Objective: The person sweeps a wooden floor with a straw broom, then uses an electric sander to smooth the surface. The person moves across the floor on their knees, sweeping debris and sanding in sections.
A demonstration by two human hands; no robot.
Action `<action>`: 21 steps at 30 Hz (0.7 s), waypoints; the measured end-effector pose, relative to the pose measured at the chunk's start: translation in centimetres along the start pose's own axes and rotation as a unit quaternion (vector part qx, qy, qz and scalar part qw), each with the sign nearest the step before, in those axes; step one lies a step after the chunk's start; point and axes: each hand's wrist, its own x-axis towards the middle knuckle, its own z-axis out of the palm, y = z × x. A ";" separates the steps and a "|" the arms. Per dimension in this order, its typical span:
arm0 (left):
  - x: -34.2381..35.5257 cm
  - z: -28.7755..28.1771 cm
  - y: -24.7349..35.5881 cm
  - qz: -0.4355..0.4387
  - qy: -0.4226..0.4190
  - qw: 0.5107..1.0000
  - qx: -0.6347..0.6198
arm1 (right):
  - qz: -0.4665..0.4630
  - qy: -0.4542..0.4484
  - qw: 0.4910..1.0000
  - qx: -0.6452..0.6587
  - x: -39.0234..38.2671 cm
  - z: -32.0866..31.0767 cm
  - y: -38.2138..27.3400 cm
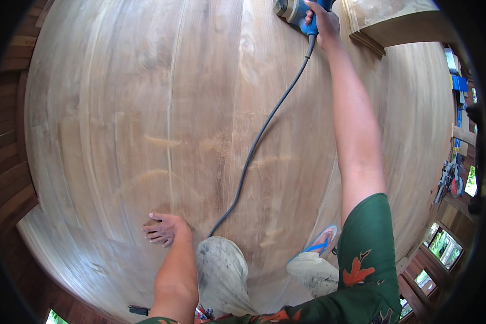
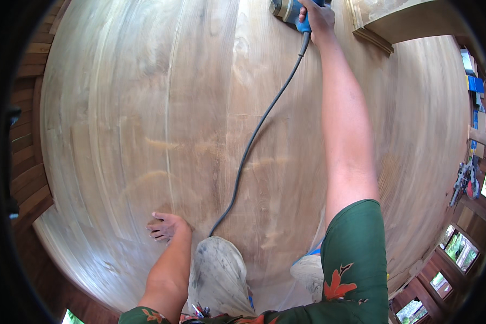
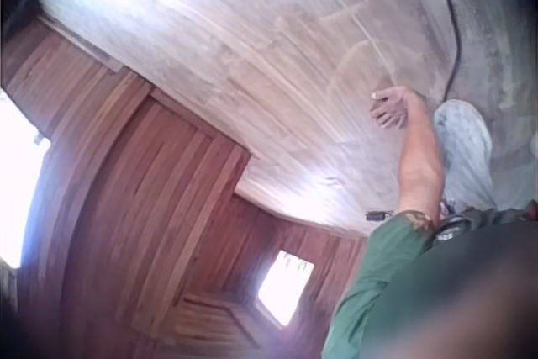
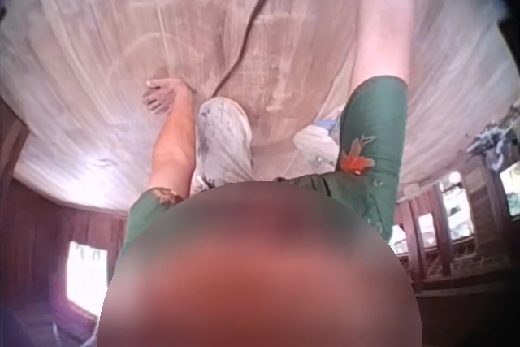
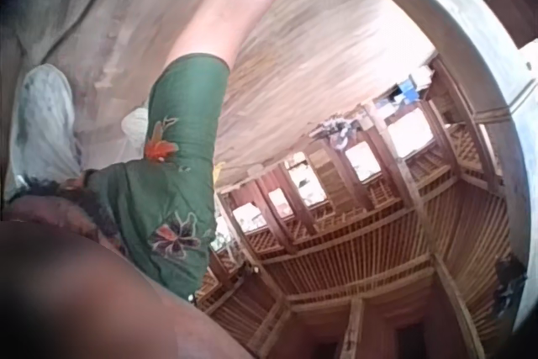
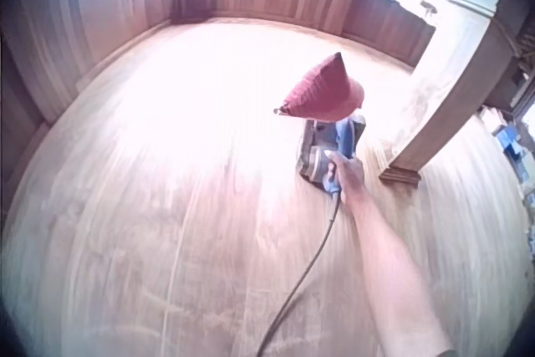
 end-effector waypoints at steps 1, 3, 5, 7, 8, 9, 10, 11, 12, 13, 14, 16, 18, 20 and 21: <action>0.1 0.0 0.0 -0.004 -0.007 1.000 0.003 | 0.002 0.014 1.000 0.017 0.7 0.1 0.2; 0.2 -0.1 0.0 0.001 0.005 1.000 0.021 | 0.012 0.049 0.998 0.045 1.2 0.0 0.4; 0.3 -0.1 0.0 0.005 -0.002 1.000 0.016 | 0.024 0.059 0.997 0.045 0.5 -0.4 0.5; 0.2 -0.1 -0.2 0.007 -0.008 1.000 0.012 | 0.023 0.050 0.998 0.035 -0.9 -0.9 0.4; 0.3 -0.1 -0.2 0.007 -0.011 1.000 0.009 | 0.031 0.044 0.998 0.041 -1.7 -1.2 0.2; 0.3 -0.2 -0.2 0.007 -0.009 1.000 0.009 | 0.040 0.038 0.997 0.049 -2.6 -1.5 0.2; 0.3 -0.2 -0.2 0.003 -0.012 1.000 0.005 | 0.049 0.034 0.997 0.056 -3.3 -1.7 0.1; 0.3 -0.2 -0.2 0.002 -0.011 1.000 0.004 | 0.048 0.032 0.997 0.058 -4.0 -1.9 0.2; 0.3 -0.1 -0.2 0.005 -0.003 1.000 -0.001 | 0.048 0.030 0.997 0.059 -4.7 -2.0 0.3; 0.3 0.0 -0.1 0.002 -0.007 1.000 -0.007 | 0.047 0.029 0.997 0.060 -5.4 -2.2 0.6; 0.4 0.1 -0.2 0.003 -0.005 1.000 -0.016 | 0.056 0.034 0.996 0.056 -5.9 -2.2 0.8; 0.5 0.5 -0.2 0.006 0.002 0.999 -0.042 | 0.054 0.046 0.997 0.043 -7.3 -2.2 1.4; 0.7 1.0 -0.3 0.012 0.010 0.997 -0.075 | 0.056 0.063 0.996 0.004 -9.2 -2.4 1.9; 1.0 1.5 -0.3 0.016 0.020 0.996 -0.084 | 0.034 0.056 0.998 -0.004 -11.8 -2.8 2.2; 1.1 1.8 -0.3 0.016 0.031 0.995 -0.096 | 0.021 0.049 0.999 -0.010 -12.9 -2.8 2.2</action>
